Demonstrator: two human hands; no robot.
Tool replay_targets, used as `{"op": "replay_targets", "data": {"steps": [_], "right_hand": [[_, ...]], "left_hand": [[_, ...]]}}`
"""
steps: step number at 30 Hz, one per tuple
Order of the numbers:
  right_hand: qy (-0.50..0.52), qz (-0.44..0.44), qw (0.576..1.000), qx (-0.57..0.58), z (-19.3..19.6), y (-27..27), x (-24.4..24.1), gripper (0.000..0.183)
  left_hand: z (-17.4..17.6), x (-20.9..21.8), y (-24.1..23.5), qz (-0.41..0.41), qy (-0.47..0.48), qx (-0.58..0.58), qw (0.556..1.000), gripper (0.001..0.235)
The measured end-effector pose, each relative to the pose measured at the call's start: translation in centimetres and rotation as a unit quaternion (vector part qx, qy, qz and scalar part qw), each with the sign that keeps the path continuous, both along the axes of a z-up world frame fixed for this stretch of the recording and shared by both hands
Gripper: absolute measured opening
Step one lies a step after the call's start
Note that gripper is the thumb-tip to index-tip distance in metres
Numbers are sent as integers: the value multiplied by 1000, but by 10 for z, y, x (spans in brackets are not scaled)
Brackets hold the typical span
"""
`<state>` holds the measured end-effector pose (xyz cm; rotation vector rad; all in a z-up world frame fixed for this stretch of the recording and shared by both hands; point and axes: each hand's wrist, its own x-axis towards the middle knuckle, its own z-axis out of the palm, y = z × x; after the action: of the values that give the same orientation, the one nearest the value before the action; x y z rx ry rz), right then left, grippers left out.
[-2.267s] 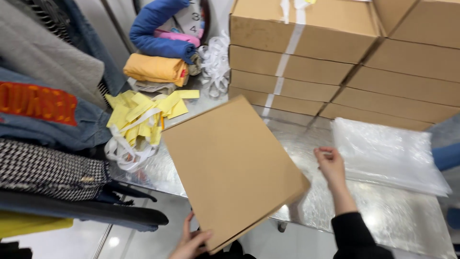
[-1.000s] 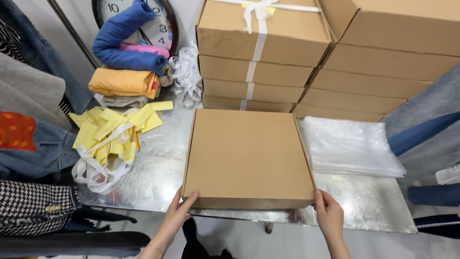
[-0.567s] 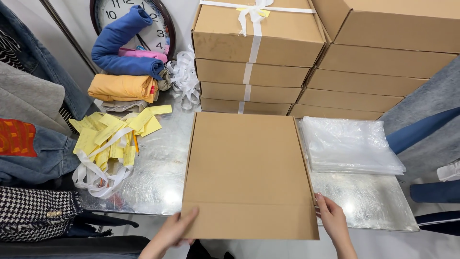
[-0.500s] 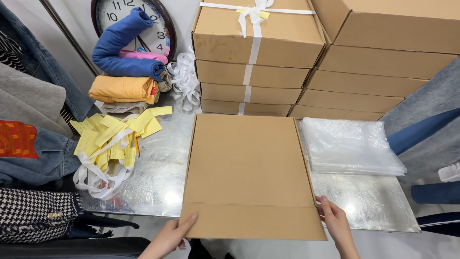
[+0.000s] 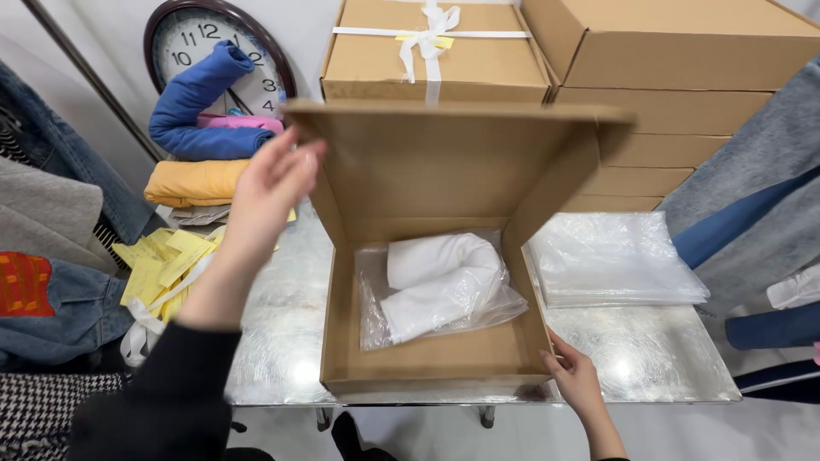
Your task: The person unties a white ribbon from a cardboard box and removes it. They then open the box, take out a white garment wrapped in bubble wrap, and place it on the table. The person proceeds to unwrap the garment from the bubble wrap and folds the bubble wrap sheet.
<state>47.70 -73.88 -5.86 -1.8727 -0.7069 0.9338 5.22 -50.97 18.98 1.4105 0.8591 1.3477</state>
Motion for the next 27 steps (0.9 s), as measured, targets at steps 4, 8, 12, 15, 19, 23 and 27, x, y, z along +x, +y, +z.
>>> {"op": "replay_targets", "data": {"steps": [4, 8, 12, 15, 19, 23, 27], "right_hand": [[34, -32, 999, -11, 7, -24, 1, 56], [44, -67, 996, 25, -23, -46, 11, 54], [-10, -92, 996, 2, -37, -51, 8, 52], [-11, -98, 995, 5, -30, -50, 2, 53], [-4, -100, 995, -17, -17, -50, -4, 52], [-1, -101, 994, -50, -4, -48, -11, 54], [-9, -96, 994, -44, -27, -52, 2, 53]], "left_hand": [[-29, 17, 80, 28, 101, 0, 995, 41], [-139, 52, 96, 16, 298, -139, 944, 34], [-301, 77, 38, -148, 248, -99, 952, 62], [-311, 99, -10, -58, 600, -280, 747, 130], [-252, 115, -29, 35, 337, -383, 859, 108], [-229, 102, -12, -26, 140, -544, 827, 71], [-247, 94, 7, -153, -53, -591, 790, 31]]}}
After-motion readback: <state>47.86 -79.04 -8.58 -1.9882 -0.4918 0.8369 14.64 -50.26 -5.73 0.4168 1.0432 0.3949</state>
